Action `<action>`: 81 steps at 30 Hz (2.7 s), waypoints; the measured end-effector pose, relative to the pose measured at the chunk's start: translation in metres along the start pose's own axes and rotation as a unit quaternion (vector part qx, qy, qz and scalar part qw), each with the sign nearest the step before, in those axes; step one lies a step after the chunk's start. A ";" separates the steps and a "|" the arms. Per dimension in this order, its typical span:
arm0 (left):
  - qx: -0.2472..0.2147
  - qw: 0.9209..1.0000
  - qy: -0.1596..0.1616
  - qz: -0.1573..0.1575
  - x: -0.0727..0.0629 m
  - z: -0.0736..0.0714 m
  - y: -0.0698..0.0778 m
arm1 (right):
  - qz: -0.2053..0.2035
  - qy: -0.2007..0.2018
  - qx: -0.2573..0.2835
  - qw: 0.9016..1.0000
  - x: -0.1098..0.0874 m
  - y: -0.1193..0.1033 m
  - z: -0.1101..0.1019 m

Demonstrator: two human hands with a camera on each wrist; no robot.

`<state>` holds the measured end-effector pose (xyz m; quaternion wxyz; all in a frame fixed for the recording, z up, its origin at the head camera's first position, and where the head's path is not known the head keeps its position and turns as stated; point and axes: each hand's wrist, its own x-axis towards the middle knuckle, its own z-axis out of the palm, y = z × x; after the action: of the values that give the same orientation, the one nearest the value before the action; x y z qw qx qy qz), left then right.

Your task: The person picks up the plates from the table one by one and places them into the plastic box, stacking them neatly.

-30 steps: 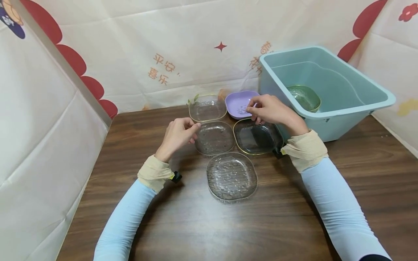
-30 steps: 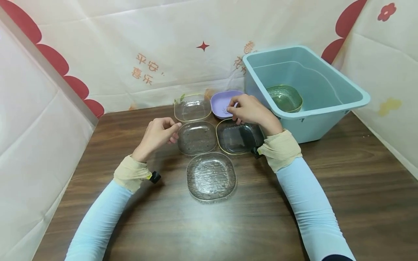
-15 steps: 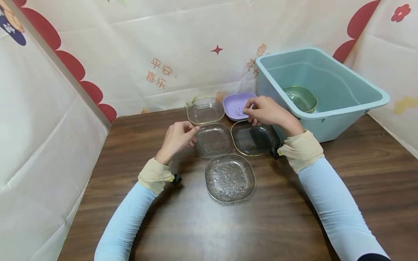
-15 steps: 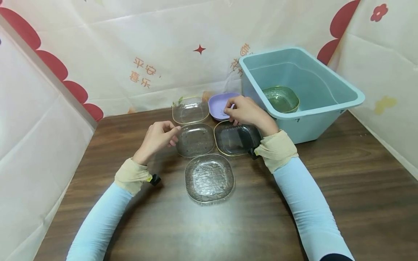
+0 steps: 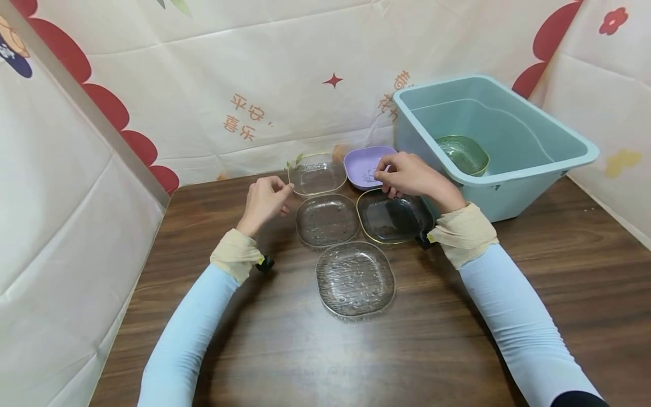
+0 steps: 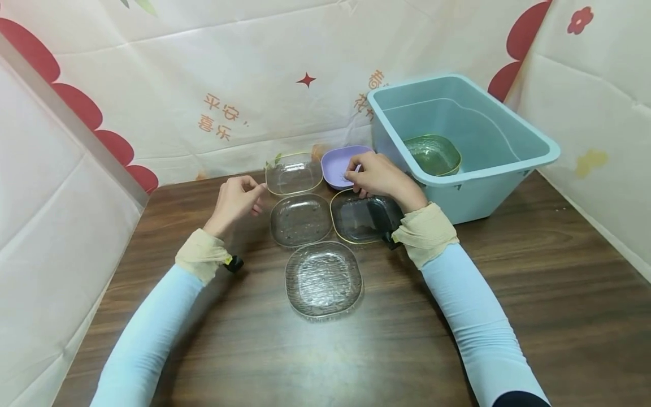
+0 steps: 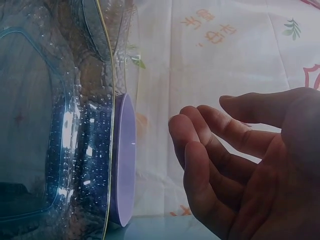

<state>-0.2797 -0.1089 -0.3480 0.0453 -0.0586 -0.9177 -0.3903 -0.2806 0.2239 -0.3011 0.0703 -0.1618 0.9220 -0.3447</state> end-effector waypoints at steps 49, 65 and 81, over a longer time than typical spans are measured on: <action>-0.025 0.986 -0.092 -0.133 0.096 0.018 -0.018 | -0.012 -0.021 -0.025 0.999 0.002 0.003 0.007; -0.141 0.982 -0.062 -0.112 0.083 0.001 -0.014 | -0.003 -0.022 -0.024 0.999 0.002 0.003 0.007; -0.160 0.984 -0.032 -0.073 0.035 0.004 -0.001 | 0.000 -0.014 -0.024 1.000 0.003 0.003 0.009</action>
<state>-0.3141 -0.1041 -0.3468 -0.0229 -0.0102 -0.8463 -0.5321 -0.2815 0.2197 -0.3102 0.0797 -0.1681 0.9289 -0.3201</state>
